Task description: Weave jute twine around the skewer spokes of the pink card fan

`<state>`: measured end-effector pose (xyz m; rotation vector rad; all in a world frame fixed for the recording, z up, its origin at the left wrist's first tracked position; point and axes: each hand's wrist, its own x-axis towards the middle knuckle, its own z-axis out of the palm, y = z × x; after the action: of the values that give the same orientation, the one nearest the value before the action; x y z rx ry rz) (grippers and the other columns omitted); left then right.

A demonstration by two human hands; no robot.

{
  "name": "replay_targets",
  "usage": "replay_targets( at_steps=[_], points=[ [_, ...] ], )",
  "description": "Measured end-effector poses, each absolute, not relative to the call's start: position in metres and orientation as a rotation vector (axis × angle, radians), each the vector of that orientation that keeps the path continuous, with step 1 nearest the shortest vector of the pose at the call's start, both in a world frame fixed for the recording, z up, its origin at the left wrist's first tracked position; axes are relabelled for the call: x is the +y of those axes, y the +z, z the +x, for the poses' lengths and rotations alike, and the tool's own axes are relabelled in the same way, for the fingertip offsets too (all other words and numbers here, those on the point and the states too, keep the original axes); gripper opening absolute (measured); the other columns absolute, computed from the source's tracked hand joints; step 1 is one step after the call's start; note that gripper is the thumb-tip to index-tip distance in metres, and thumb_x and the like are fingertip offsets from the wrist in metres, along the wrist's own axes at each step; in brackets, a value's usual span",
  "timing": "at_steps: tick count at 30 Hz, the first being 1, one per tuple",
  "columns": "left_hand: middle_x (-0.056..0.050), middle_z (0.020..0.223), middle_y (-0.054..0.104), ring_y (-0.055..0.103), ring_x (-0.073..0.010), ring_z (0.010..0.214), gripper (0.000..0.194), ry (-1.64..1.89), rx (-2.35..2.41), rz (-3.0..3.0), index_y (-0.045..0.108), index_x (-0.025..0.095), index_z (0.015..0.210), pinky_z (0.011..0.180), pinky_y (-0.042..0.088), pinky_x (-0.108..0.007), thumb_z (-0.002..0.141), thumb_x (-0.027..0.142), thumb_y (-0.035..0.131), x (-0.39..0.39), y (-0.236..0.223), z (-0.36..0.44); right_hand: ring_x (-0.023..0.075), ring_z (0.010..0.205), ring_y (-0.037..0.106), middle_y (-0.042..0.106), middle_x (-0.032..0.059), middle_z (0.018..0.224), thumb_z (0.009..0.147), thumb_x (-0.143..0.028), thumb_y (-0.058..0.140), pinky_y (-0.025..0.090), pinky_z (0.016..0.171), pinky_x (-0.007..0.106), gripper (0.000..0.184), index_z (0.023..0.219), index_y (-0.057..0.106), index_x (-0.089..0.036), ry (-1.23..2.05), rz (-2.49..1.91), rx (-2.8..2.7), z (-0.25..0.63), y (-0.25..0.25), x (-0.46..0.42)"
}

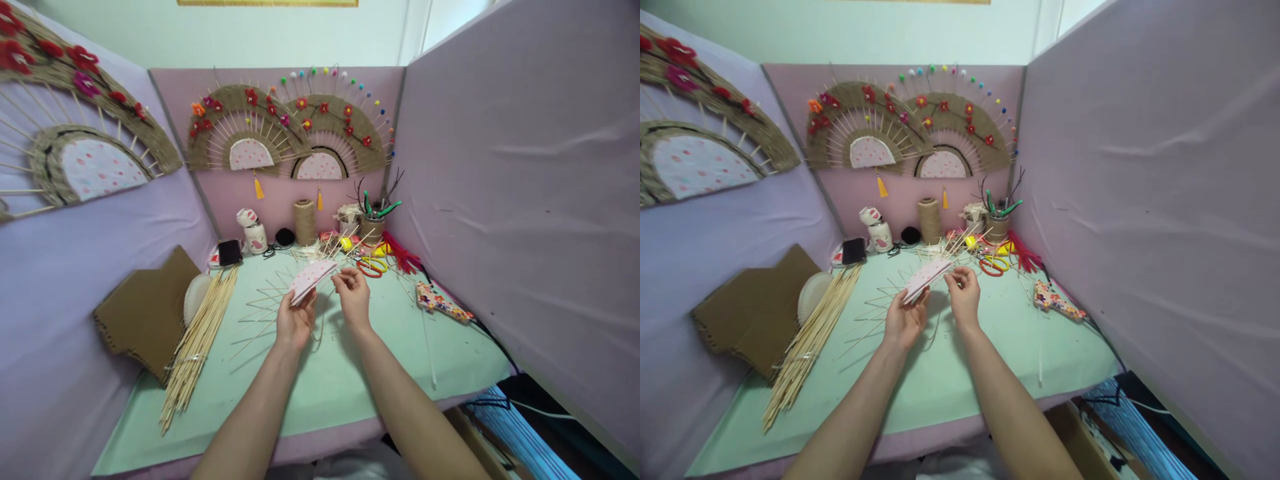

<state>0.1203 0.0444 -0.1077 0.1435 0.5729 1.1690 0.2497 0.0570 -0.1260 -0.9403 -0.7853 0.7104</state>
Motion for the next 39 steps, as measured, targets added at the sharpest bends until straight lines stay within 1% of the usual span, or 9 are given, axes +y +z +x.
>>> replay_targets(
  at_steps=[5,12,18,23,26,31,34,37,39],
  points=[
    [-0.010,0.084,0.071,0.070,-0.0144,0.069,0.028,1.140,0.600,0.177,0.061,0.008,0.106,0.038,0.046,-0.012,0.089,0.024,0.046,0.041,-0.105,0.123,0.0129,0.071,0.058,0.062,-0.0013,0.076,0.069,-0.031,0.072,0.043,0.064,0.025,0.034,0.093,0.051,-0.020,0.660,-0.909,-0.698,0.253,-0.124,0.060],
    [-0.011,0.082,0.070,0.066,-0.0115,0.064,0.027,1.097,0.593,0.205,0.061,0.008,0.105,0.034,0.038,-0.010,0.090,0.024,0.046,0.040,-0.106,0.124,0.0123,0.068,0.057,0.060,-0.0026,0.074,0.067,-0.033,0.074,0.043,0.060,0.025,0.037,0.092,0.050,-0.020,0.636,-0.861,-0.616,0.257,-0.127,0.065],
    [-0.010,0.075,0.067,0.057,-0.0080,0.053,0.023,1.090,0.598,0.251,0.061,0.008,0.095,0.030,0.031,-0.010,0.090,0.024,0.046,0.038,-0.105,0.127,0.0128,0.072,0.059,0.060,-0.0026,0.075,0.066,-0.033,0.075,0.046,0.066,0.026,0.037,0.091,0.051,-0.020,0.634,-0.871,-0.601,0.260,-0.128,0.064],
    [-0.008,0.072,0.064,0.053,-0.0074,0.051,0.019,1.087,0.593,0.280,0.060,0.009,0.090,0.029,0.029,-0.010,0.088,0.022,0.047,0.039,-0.108,0.126,0.0123,0.075,0.059,0.060,-0.0033,0.075,0.066,-0.034,0.075,0.046,0.075,0.028,0.038,0.091,0.052,-0.019,0.615,-0.867,-0.589,0.263,-0.127,0.063],
    [-0.006,0.069,0.062,0.051,-0.0069,0.050,0.017,1.084,0.589,0.294,0.060,0.010,0.086,0.029,0.028,-0.010,0.087,0.022,0.048,0.040,-0.110,0.125,0.0120,0.075,0.059,0.059,-0.0037,0.074,0.065,-0.033,0.076,0.046,0.076,0.028,0.038,0.091,0.051,-0.019,0.611,-0.871,-0.576,0.264,-0.126,0.063],
    [-0.004,0.065,0.058,0.042,-0.0038,0.043,0.017,1.068,0.570,0.328,0.058,0.010,0.080,0.027,0.023,-0.009,0.087,0.020,0.046,0.041,-0.111,0.125,0.0115,0.073,0.057,0.058,-0.0041,0.074,0.062,-0.033,0.077,0.046,0.073,0.026,0.039,0.088,0.051,-0.020,0.668,-0.875,-0.531,0.265,-0.124,0.063],
    [-0.004,0.065,0.058,0.038,-0.0029,0.041,0.019,1.064,0.577,0.353,0.058,0.010,0.080,0.027,0.023,-0.009,0.087,0.019,0.044,0.041,-0.111,0.125,0.0102,0.069,0.055,0.057,-0.0047,0.074,0.062,-0.034,0.078,0.044,0.064,0.022,0.040,0.089,0.052,-0.020,0.708,-0.878,-0.508,0.265,-0.124,0.063],
    [-0.004,0.065,0.059,0.038,-0.0028,0.040,0.019,1.067,0.592,0.368,0.058,0.010,0.080,0.027,0.023,-0.008,0.087,0.019,0.043,0.040,-0.110,0.125,0.0084,0.062,0.051,0.056,-0.0049,0.074,0.062,-0.036,0.078,0.039,0.053,0.019,0.039,0.088,0.053,-0.021,0.799,-0.867,-0.483,0.265,-0.124,0.062],
    [-0.004,0.065,0.059,0.038,-0.0027,0.040,0.019,1.070,0.602,0.373,0.058,0.010,0.080,0.027,0.023,-0.009,0.087,0.019,0.043,0.041,-0.110,0.125,0.0082,0.061,0.051,0.057,-0.0040,0.074,0.062,-0.037,0.078,0.039,0.050,0.018,0.038,0.087,0.055,-0.021,0.880,-0.843,-0.474,0.265,-0.124,0.063]
  ],
)
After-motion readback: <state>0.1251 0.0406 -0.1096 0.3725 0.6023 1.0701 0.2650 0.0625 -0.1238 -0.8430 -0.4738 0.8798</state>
